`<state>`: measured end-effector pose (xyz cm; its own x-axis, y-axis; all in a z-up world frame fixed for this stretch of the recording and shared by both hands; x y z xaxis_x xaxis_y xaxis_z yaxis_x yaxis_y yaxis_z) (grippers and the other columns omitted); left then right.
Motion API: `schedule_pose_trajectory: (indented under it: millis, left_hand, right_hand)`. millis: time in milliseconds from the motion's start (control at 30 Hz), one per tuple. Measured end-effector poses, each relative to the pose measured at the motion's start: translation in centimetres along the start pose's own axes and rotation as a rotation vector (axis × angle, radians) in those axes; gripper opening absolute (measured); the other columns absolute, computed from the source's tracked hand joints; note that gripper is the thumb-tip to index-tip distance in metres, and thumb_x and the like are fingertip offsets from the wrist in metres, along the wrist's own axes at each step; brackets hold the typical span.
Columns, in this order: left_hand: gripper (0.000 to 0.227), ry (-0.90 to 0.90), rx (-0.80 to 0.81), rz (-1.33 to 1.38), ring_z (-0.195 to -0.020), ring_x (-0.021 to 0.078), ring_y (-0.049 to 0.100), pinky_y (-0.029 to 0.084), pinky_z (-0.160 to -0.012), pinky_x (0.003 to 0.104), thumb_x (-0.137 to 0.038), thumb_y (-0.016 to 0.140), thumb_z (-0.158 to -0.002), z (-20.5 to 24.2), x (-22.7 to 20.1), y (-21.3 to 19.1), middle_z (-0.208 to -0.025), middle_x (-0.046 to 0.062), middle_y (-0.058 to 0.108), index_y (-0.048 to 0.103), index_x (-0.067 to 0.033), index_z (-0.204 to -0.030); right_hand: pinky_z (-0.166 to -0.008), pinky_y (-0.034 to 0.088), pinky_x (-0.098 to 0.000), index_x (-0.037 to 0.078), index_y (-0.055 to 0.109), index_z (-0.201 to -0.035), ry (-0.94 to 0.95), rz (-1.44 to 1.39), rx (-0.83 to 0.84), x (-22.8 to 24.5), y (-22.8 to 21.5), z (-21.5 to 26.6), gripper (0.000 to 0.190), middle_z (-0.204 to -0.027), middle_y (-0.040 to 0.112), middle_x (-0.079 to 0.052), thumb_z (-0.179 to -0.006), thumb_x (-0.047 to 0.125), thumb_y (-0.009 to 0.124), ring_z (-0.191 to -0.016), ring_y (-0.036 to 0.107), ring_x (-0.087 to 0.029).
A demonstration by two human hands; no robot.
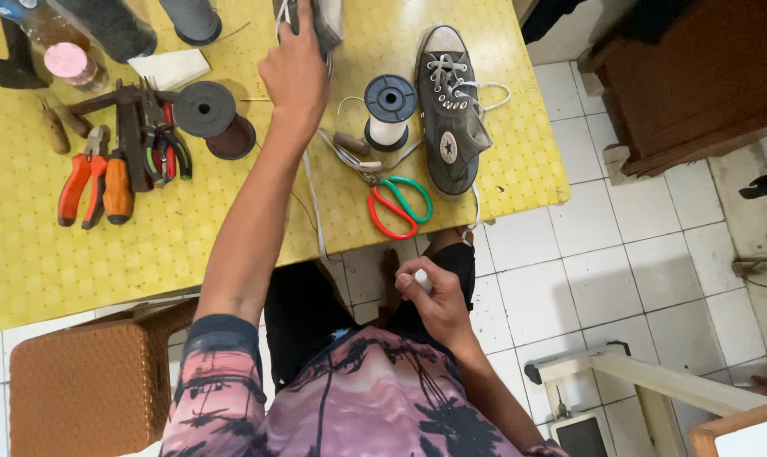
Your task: The person applies glue from a small white bottle along the sole edge of a dark sneaker, then repeats the process on a second sneaker. The shoes are held and rotated to access different sections of the sole.
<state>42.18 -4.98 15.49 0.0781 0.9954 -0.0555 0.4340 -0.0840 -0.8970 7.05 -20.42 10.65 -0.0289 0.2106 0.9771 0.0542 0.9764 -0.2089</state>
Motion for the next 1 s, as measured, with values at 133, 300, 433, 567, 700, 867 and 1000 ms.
schedule_pose_trajectory:
  millis: [133, 300, 433, 567, 700, 867, 1000]
  left_hand:
    - [0.088, 0.051, -0.054, 0.014, -0.056, 0.0398, 0.067, 0.044, -0.042, 0.045, -0.018, 0.079, -0.081, -1.5, -1.0, 1.5, -0.106, 0.014, 0.063, 0.031, -0.0235, -0.155]
    - [0.071, 0.097, -0.107, -0.145, -0.048, 0.0251, 0.067, 0.047, -0.044, 0.038, -0.015, 0.065, -0.089, -1.5, -2.7, 3.6, -0.125, 0.021, 0.062, 0.041, -0.0227, -0.155]
    - [0.071, 0.072, -0.073, -0.091, -0.054, 0.0239, 0.069, 0.048, -0.046, 0.038, -0.015, 0.063, -0.087, -1.5, -2.0, 3.6, -0.115, 0.015, 0.062, 0.040, -0.0234, -0.154]
    - [0.079, 0.044, 0.145, 0.165, -0.077, 0.0439, 0.069, 0.053, -0.057, 0.054, -0.042, 0.071, -0.099, -0.8, -0.7, 3.9, -0.129, 0.020, 0.056, 0.023, -0.0268, -0.160]
    - [0.055, 0.003, 0.156, 0.389, -0.082, 0.0514, 0.065, 0.049, -0.060, 0.062, -0.046, 0.056, -0.106, 0.2, 0.5, 3.3, -0.111, 0.015, 0.064, 0.039, -0.0249, -0.154]
    - [0.057, 0.020, 0.148, 0.624, -0.096, 0.0521, 0.063, 0.048, -0.073, 0.061, -0.031, 0.062, -0.101, 2.2, 1.3, 0.3, -0.121, 0.017, 0.068, 0.041, -0.0159, -0.152]
    - [0.062, 0.081, 0.106, 0.745, -0.110, 0.0428, 0.062, 0.049, -0.085, 0.052, -0.023, 0.069, -0.100, 2.9, 1.1, 1.0, -0.127, 0.020, 0.063, 0.041, -0.0065, -0.152]
  right_hand:
    - [-0.058, 0.044, -0.0233, 0.009, 0.066, -0.092, 0.005, -0.001, 0.008, -0.3, 0.2, 0.1, 0.022, -0.074, 0.062, 0.001, -0.102, 0.028, 0.062, -0.063, 0.056, -0.008]
    - [-0.055, 0.036, -0.0230, 0.012, 0.065, -0.089, 0.057, 0.039, -0.042, -1.7, -0.5, -0.1, 0.022, -0.067, 0.055, 0.002, -0.101, 0.030, 0.062, -0.059, 0.046, -0.006]
    - [-0.057, 0.037, -0.0243, 0.011, 0.065, -0.089, 0.039, 0.066, -0.028, -0.7, -0.9, -0.6, 0.021, -0.073, 0.055, 0.001, -0.101, 0.029, 0.063, -0.061, 0.047, -0.008]
    - [-0.059, 0.039, -0.0242, 0.011, 0.066, -0.090, 0.041, 0.073, -0.066, -0.3, -1.2, -1.0, 0.018, -0.078, 0.059, 0.002, -0.100, 0.026, 0.064, -0.063, 0.050, -0.008]
    - [-0.062, 0.047, -0.0214, 0.010, 0.067, -0.104, 0.049, -0.001, -0.196, -1.2, -2.4, -1.2, 0.018, -0.074, 0.061, 0.000, -0.101, 0.027, 0.063, -0.065, 0.055, -0.007]
    - [-0.061, 0.051, -0.0212, 0.013, 0.063, -0.119, 0.030, 0.032, -0.388, 0.0, -5.1, -2.7, 0.020, -0.086, 0.056, -0.002, -0.100, 0.017, 0.064, -0.067, 0.056, -0.008]
    - [-0.068, 0.047, -0.0183, 0.017, 0.048, -0.145, 0.065, 0.042, -0.532, 2.1, -6.6, -3.9, 0.056, -0.080, 0.053, 0.001, -0.095, 0.016, 0.071, -0.067, 0.053, -0.006]
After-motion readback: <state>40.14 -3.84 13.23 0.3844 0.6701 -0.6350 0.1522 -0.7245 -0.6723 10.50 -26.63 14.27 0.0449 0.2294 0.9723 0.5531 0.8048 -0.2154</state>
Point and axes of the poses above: each hand's wrist, its own z-axis away from the middle knuckle, its own y-axis out of the palm, x = y × z, the point moved 7 cm from there along -z, towards the middle knuckle
